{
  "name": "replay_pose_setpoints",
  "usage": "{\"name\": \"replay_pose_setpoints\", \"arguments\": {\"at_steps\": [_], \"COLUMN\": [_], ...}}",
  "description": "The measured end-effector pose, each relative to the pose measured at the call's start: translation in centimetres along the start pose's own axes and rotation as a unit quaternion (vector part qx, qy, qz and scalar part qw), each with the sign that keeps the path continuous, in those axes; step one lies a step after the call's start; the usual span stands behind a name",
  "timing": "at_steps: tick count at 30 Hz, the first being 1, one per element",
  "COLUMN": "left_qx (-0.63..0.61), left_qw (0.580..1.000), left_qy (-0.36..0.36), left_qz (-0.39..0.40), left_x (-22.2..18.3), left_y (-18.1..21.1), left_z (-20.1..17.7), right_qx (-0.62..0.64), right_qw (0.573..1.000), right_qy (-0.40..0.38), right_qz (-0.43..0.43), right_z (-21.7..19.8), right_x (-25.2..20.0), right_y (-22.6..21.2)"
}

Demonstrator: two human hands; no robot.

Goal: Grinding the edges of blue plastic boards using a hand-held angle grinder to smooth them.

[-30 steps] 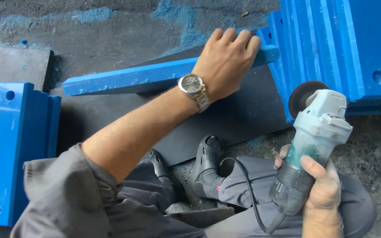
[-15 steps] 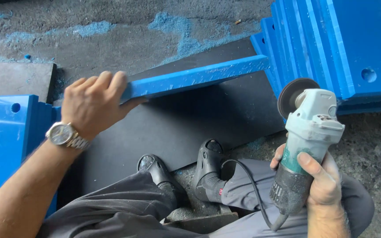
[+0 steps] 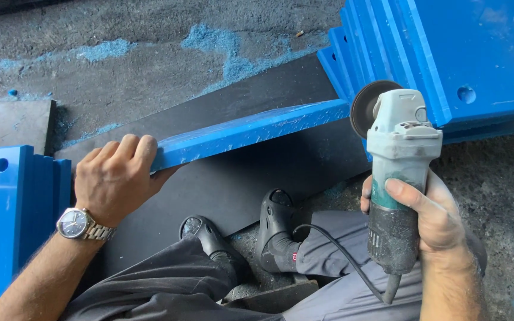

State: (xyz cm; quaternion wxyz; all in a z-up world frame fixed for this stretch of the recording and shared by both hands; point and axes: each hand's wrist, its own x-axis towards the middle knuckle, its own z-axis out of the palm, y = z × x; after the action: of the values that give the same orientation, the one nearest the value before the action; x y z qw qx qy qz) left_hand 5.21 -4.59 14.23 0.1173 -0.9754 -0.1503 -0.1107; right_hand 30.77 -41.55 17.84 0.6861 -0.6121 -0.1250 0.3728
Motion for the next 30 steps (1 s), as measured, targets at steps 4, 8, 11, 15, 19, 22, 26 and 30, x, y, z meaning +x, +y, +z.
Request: {"name": "replay_pose_setpoints", "arguments": {"at_steps": [4,8,11,15,19,22,26,30], "left_qx": [0.004,0.009,0.01,0.013,0.011,0.015,0.012,0.02], "left_qw": [1.0,1.0,1.0,1.0,1.0,1.0,1.0,1.0], "left_qy": [0.002,0.011,0.015,0.002,0.007,0.01,0.021,0.018], "left_qz": [0.007,0.009,0.013,0.011,0.012,0.017,0.015,0.014], "left_x": [-0.3,-0.5,-0.5,-0.3,-0.5,-0.5,-0.4,-0.3], "left_y": [0.0,0.2,0.2,0.2,0.2,0.0,0.1,0.0], "left_z": [0.2,0.3,0.3,0.1,0.3,0.3,0.1,0.4], "right_qx": [-0.006,-0.009,-0.008,-0.017,-0.035,-0.024,-0.036,-0.073], "right_qw": [1.0,1.0,1.0,1.0,0.999,1.0,0.999,0.997], "right_qy": [-0.002,0.009,0.011,0.004,0.003,0.018,0.031,-0.015], "right_qz": [-0.003,0.001,0.003,0.003,0.006,0.01,0.014,0.032], "right_z": [0.3,0.3,0.4,0.7,1.0,1.4,2.6,5.0], "right_x": [0.2,0.3,0.3,0.3,0.3,0.2,0.0,0.0], "right_y": [0.1,0.3,0.5,0.7,0.5,0.4,0.3,0.5]}}
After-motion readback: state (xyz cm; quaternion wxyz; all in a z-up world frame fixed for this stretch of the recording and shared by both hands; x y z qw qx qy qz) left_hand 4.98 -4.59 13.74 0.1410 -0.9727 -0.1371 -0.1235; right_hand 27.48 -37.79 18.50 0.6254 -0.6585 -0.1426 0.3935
